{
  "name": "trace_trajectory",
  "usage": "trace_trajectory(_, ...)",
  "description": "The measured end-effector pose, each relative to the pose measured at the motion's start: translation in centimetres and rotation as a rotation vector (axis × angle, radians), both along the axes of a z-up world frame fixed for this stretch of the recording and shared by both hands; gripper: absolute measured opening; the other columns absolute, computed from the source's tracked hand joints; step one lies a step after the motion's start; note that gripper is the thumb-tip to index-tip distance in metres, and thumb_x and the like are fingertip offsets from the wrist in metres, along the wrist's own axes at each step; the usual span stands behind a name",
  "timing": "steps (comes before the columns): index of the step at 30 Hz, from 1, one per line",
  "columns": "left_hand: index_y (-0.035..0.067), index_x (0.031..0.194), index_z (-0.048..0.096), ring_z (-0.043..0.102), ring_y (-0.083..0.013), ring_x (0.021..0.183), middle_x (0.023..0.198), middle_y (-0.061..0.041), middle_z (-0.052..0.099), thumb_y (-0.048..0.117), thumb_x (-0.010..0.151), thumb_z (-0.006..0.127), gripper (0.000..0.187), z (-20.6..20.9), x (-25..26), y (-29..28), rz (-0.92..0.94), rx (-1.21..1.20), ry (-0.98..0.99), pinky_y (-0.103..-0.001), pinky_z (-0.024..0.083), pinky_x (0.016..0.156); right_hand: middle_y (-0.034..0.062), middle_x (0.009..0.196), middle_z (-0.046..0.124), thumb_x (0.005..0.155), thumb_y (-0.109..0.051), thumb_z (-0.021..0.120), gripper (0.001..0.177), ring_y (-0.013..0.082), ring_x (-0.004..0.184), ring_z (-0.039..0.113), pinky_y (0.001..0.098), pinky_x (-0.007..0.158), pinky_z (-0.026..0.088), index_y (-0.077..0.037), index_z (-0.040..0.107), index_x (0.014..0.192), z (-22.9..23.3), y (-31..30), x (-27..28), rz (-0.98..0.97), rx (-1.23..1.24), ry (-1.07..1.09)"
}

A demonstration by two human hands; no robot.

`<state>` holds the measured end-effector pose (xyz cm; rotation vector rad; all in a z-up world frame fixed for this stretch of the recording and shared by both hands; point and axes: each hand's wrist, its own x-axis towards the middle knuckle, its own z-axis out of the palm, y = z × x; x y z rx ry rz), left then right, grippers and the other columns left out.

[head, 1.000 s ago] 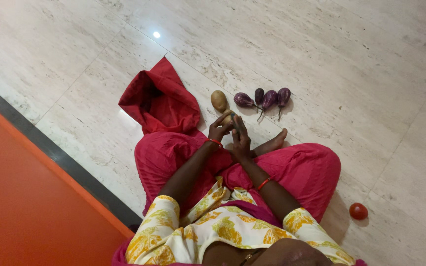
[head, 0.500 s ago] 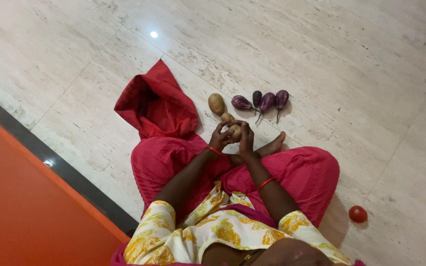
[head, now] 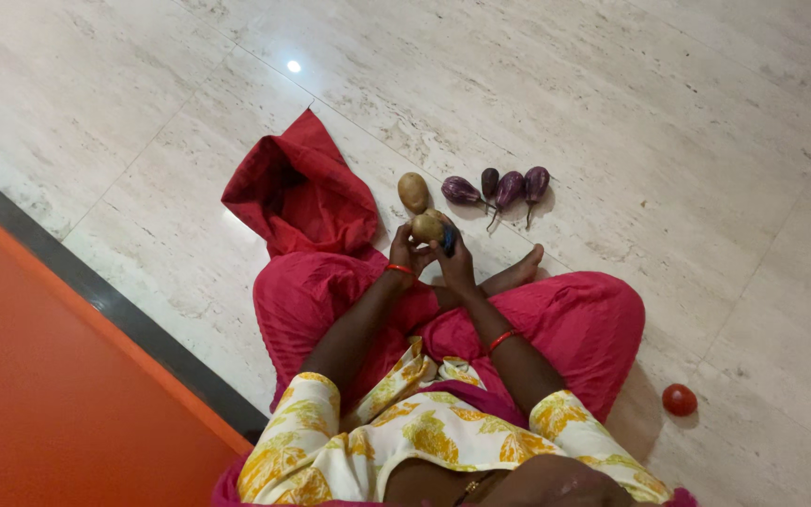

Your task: The person sits on the floor and peels small eggplants and potatoes using a peeler. They handle the vegetables one at a time, peeling them and placing the peeled items on the floor next to a red cloth.

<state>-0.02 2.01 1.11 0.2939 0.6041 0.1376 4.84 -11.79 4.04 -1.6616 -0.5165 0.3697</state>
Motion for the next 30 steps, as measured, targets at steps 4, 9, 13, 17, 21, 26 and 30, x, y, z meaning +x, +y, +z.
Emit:
trace_trajectory(4, 0.020, 0.136, 0.048, 0.063, -0.0314, 0.106, 0.126, -0.009, 0.055, 0.041, 0.087, 0.067, 0.057, 0.6, 0.2, -0.2, -0.088, 0.202, 0.014, -0.048, 0.059, 0.084, 0.0109, 0.140, 0.064, 0.104, -0.026, 0.063, 0.052, 0.0183, 0.124, 0.060, 0.0329, 0.105, 0.048, -0.005, 0.051, 0.151, -0.1, -0.6, 0.5, -0.070, 0.149, 0.102)
trace_trajectory(9, 0.009, 0.119, 0.049, 0.069, -0.0287, 0.102, 0.115, -0.012, 0.062, 0.016, 0.092, 0.077, 0.040, 0.7, -0.1, -1.3, -0.120, 0.284, -0.083, -0.049, 0.063, 0.089, 0.0104, 0.142, 0.065, 0.111, -0.024, 0.051, 0.042, 0.0182, 0.129, 0.062, 0.0318, 0.110, 0.047, -0.002, 0.058, 0.145, -0.1, -1.3, 1.8, -0.104, 0.238, 0.184)
trace_trajectory(13, 0.002, 0.108, 0.046, 0.072, -0.0270, 0.098, 0.108, -0.014, 0.065, 0.010, 0.102, 0.078, 0.033, 0.7, -0.5, -1.4, -0.126, 0.351, -0.169, -0.047, 0.064, 0.092, 0.0108, 0.153, 0.054, 0.111, -0.022, 0.047, 0.044, 0.0215, 0.142, 0.048, 0.0340, 0.118, 0.037, -0.001, 0.052, 0.150, 0.6, -0.9, 0.9, -0.048, 0.341, 0.273)
trace_trajectory(17, 0.012, 0.110, 0.048, 0.072, -0.0238, 0.089, 0.105, -0.010, 0.066, 0.012, 0.089, 0.075, 0.034, 0.4, -0.3, -0.9, -0.057, 0.344, 0.000, -0.042, 0.064, 0.081, 0.0118, 0.164, 0.041, 0.113, -0.024, 0.046, 0.046, 0.0245, 0.153, 0.036, 0.0373, 0.124, 0.029, -0.001, 0.047, 0.153, 2.7, -1.0, -0.3, 0.101, 0.301, -0.004)
trace_trajectory(21, 0.012, 0.126, 0.053, 0.068, -0.0193, 0.088, 0.109, -0.010, 0.064, 0.013, 0.094, 0.071, 0.037, 0.0, -0.1, -0.8, -0.036, 0.309, 0.021, -0.036, 0.060, 0.075, 0.0114, 0.163, 0.043, 0.109, -0.031, 0.048, 0.053, 0.0271, 0.151, 0.042, 0.0401, 0.123, 0.033, -0.009, 0.041, 0.157, 6.4, -1.1, -1.7, 0.177, 0.195, -0.139)
trace_trajectory(26, 0.011, 0.129, 0.056, 0.068, -0.0171, 0.093, 0.111, -0.008, 0.064, 0.011, 0.097, 0.065, 0.034, -0.1, 0.4, -1.5, -0.075, 0.495, -0.050, -0.031, 0.059, 0.078, 0.0157, 0.159, 0.045, 0.103, -0.026, 0.057, 0.037, 0.0372, 0.151, 0.036, 0.0480, 0.124, 0.030, -0.018, 0.065, 0.139, 7.4, -0.7, -2.1, 0.055, -0.111, -0.712)
trace_trajectory(30, 0.011, 0.121, 0.059, 0.069, -0.0170, 0.091, 0.106, -0.006, 0.067, 0.013, 0.094, 0.067, 0.029, -0.5, 0.3, -1.7, -0.234, 0.506, -0.016, -0.032, 0.059, 0.075, 0.0120, 0.146, 0.057, 0.105, -0.025, 0.057, 0.034, 0.0354, 0.140, 0.050, 0.0467, 0.119, 0.039, -0.014, 0.066, 0.136, 6.5, -0.5, -1.6, -0.041, -0.134, -0.600)
